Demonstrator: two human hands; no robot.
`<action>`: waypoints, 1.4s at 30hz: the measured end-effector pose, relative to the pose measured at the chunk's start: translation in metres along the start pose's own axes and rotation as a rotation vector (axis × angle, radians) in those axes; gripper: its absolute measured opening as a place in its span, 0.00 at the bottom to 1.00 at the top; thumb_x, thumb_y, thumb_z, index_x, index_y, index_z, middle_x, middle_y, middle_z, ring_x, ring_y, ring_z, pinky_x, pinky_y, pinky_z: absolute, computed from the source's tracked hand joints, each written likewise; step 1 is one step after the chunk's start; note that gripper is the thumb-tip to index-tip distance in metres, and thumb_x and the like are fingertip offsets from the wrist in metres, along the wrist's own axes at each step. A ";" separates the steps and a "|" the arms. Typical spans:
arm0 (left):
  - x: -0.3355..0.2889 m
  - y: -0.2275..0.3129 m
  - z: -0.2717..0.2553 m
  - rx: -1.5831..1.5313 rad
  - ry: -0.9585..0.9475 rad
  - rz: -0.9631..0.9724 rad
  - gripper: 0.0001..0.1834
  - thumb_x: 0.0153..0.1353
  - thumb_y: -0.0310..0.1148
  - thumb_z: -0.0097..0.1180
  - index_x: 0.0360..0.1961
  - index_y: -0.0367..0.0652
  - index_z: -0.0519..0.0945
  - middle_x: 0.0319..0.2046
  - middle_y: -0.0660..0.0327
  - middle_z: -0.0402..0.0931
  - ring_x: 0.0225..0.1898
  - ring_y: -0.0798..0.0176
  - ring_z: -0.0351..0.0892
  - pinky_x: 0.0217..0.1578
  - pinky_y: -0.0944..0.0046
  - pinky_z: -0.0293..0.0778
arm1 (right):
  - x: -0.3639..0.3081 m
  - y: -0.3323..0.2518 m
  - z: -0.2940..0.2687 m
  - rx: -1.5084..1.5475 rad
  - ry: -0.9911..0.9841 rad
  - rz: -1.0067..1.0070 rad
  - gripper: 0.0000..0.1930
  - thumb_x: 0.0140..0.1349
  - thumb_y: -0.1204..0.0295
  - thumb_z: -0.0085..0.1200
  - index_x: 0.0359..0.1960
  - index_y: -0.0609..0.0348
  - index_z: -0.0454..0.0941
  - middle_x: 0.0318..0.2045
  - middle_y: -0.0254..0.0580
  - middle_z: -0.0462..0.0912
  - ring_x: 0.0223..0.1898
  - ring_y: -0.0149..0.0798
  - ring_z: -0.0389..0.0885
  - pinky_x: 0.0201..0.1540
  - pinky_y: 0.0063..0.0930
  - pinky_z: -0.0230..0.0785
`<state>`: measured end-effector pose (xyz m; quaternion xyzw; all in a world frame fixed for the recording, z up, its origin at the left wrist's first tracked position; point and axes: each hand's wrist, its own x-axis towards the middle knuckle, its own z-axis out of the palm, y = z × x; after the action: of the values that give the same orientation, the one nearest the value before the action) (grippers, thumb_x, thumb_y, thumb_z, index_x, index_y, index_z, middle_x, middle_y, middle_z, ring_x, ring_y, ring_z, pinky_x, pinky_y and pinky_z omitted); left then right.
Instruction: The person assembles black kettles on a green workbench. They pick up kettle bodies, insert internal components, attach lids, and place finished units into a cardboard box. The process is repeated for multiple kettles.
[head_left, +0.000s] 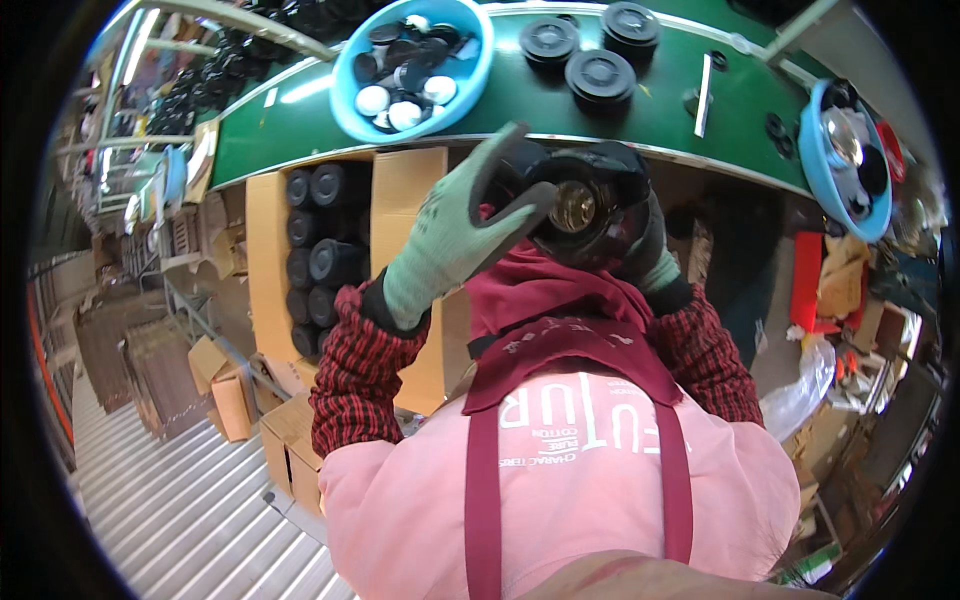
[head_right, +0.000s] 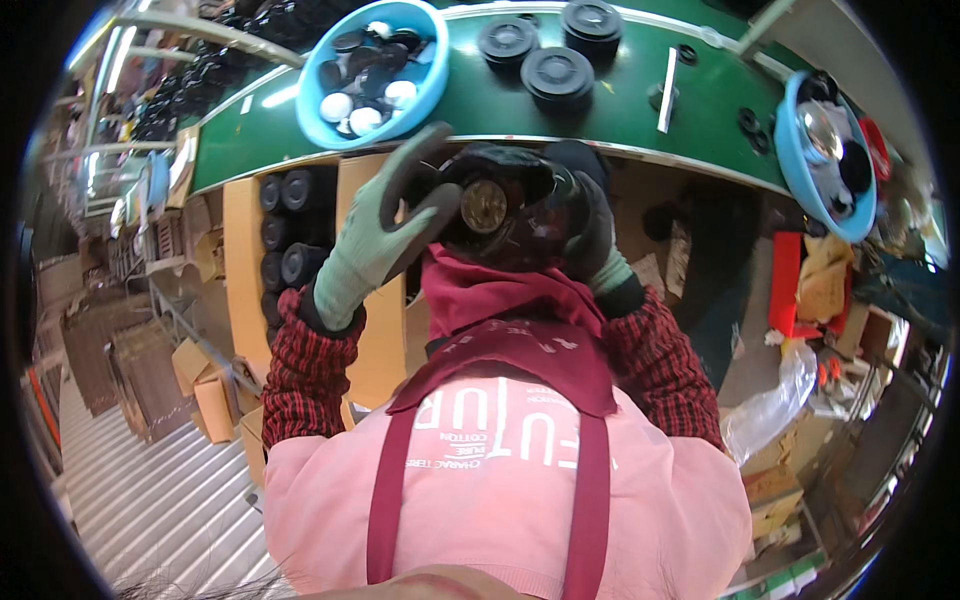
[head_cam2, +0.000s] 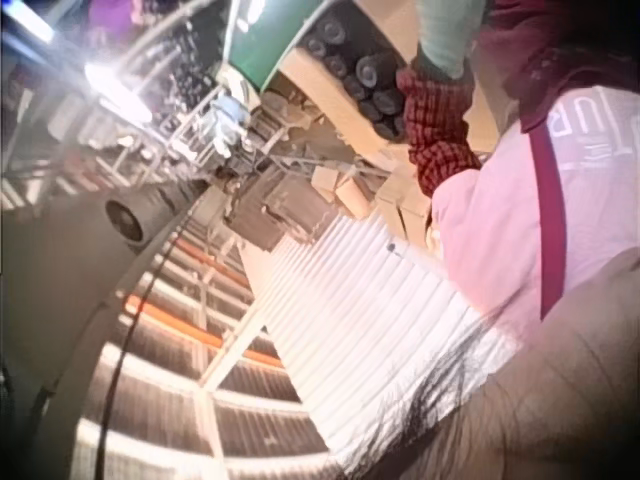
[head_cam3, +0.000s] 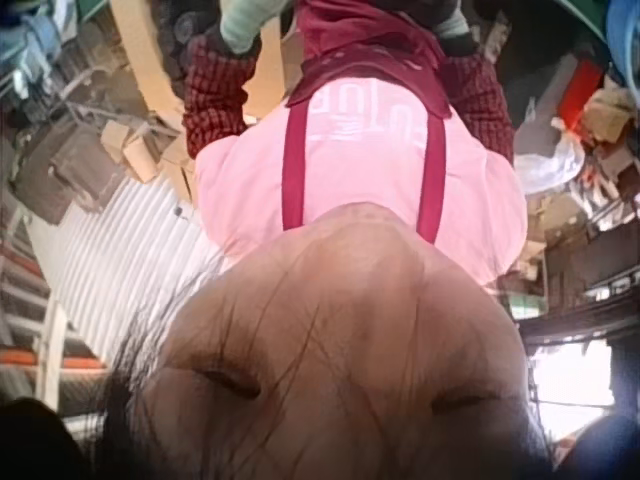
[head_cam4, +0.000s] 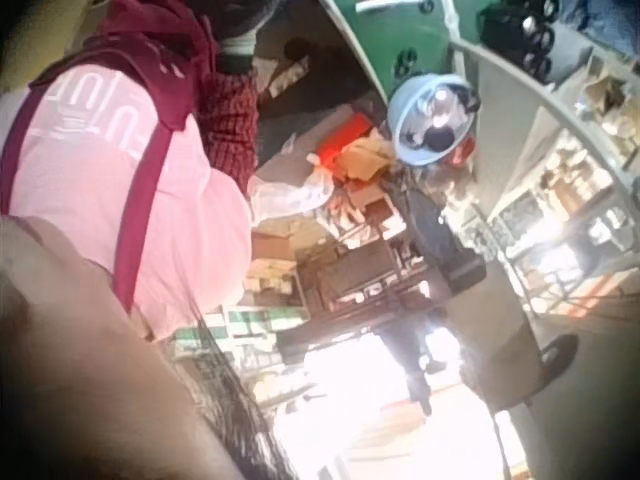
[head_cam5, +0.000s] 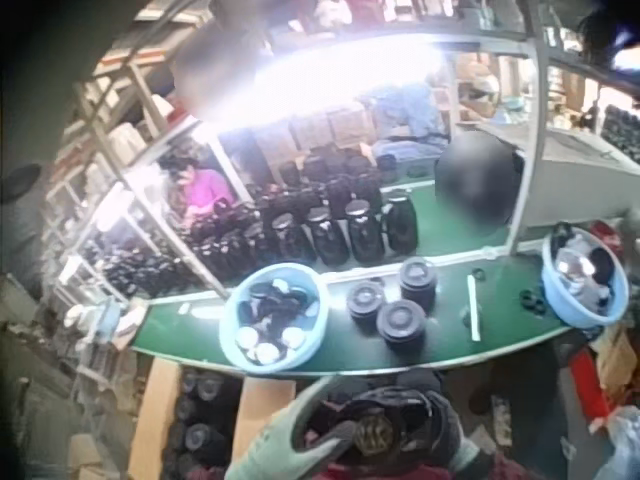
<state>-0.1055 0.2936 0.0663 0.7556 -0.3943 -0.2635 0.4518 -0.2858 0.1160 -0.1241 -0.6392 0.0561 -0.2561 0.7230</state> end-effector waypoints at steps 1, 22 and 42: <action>-0.006 -0.001 0.005 -0.020 0.058 0.057 0.43 0.62 0.40 0.70 0.74 0.35 0.63 0.63 0.43 0.73 0.60 0.52 0.78 0.59 0.57 0.73 | 0.004 -0.002 0.006 0.218 0.000 0.111 0.45 0.54 0.65 0.74 0.71 0.67 0.61 0.64 0.54 0.75 0.65 0.48 0.74 0.69 0.43 0.67; -0.029 0.028 0.041 0.602 0.071 0.569 0.25 0.44 0.52 0.79 0.37 0.50 0.84 0.63 0.43 0.71 0.62 0.36 0.71 0.60 0.42 0.70 | -0.015 -0.013 0.037 0.814 -0.037 0.484 0.33 0.69 0.62 0.60 0.72 0.56 0.63 0.69 0.46 0.71 0.68 0.44 0.72 0.72 0.41 0.64; 0.043 -0.218 0.114 1.212 -0.213 0.482 0.10 0.54 0.45 0.67 0.35 0.56 0.85 0.42 0.64 0.78 0.49 0.56 0.77 0.59 0.45 0.67 | -0.057 0.009 -0.162 -0.122 0.412 0.098 0.32 0.71 0.63 0.58 0.71 0.62 0.62 0.65 0.48 0.74 0.65 0.44 0.75 0.68 0.40 0.69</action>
<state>-0.0894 0.2654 -0.1814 0.7365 -0.6735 0.0403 -0.0484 -0.3989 -0.0038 -0.1751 -0.6125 0.2490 -0.3418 0.6679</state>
